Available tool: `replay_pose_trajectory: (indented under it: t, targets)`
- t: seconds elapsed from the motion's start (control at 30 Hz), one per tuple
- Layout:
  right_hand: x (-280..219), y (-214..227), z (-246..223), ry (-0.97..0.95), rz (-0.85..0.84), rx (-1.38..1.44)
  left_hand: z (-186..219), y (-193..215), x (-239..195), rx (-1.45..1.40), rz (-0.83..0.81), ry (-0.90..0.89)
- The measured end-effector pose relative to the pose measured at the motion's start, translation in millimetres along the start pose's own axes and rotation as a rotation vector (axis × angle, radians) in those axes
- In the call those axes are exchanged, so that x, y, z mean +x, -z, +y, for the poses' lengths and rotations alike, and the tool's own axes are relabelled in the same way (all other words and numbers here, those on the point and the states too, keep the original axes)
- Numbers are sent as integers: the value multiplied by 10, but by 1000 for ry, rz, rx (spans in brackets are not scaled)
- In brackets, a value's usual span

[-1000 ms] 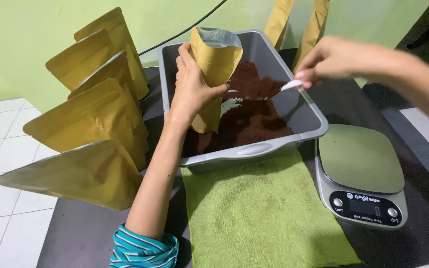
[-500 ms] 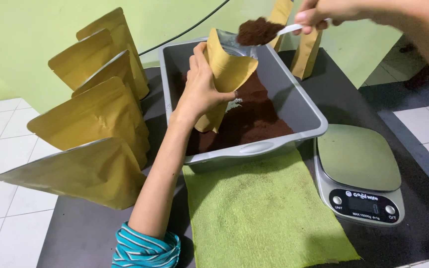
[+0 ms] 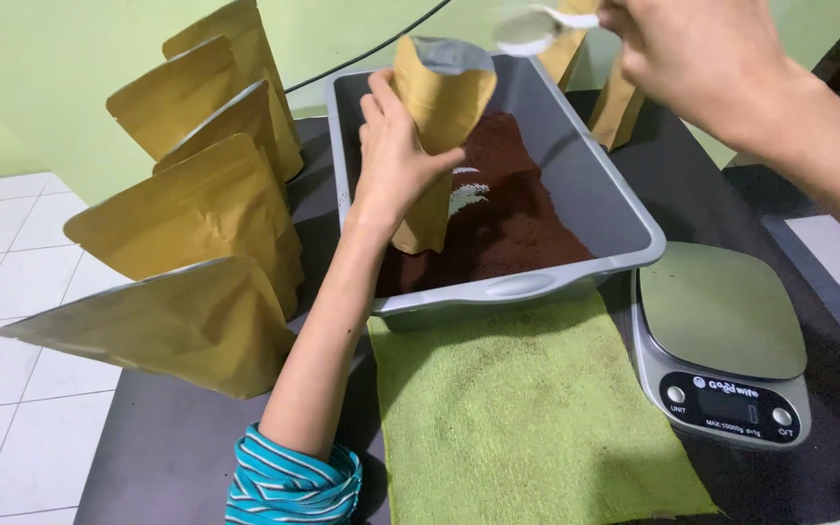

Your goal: Filling stand-up paper pouches with ground coffee using a spoon and checking the weight on a digital scale.

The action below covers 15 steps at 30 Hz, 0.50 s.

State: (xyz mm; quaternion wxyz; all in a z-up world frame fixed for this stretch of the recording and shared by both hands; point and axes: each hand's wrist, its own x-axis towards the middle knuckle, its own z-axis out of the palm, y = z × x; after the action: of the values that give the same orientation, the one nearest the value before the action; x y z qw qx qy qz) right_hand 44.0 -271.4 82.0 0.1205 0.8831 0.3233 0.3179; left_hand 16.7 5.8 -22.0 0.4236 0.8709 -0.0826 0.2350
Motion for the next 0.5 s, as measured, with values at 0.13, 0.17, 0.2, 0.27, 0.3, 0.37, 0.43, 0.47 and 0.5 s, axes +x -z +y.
replay_pose_trajectory:
  t: [0.13, 0.17, 0.2, 0.27, 0.3, 0.37, 0.43, 0.47, 0.5]
  targets:
    - [-42, 59, -326, -185, -568, -148, 2, 29, 9, 55, 165, -112]
    - [-79, -40, -410, -185, -566, -146, 27, 44, -5, 57, 165, -113]
    - [-103, -142, -495, -131, -654, -250, 48, 66, -12, 40, 207, -136]
    - [-164, -455, -557, -73, -738, -351, 82, 93, -8, 28, 250, -158]
    - [-200, -669, -535, 2, -710, -328, 93, 97, 1, 17, 326, -179]
    - [-235, -883, -577, 80, -680, -298, 115, 116, 2, 11, 401, -196]
    - [-262, -866, -674, 81, -804, -200, 162, 121, -11, -72, 469, -162]
    - [-211, -696, -774, 83, -808, -199, 156, 117, -10, -72, 467, -158]
    - [-160, -525, -873, 77, -963, -111, 151, 112, -10, -70, 467, -155]
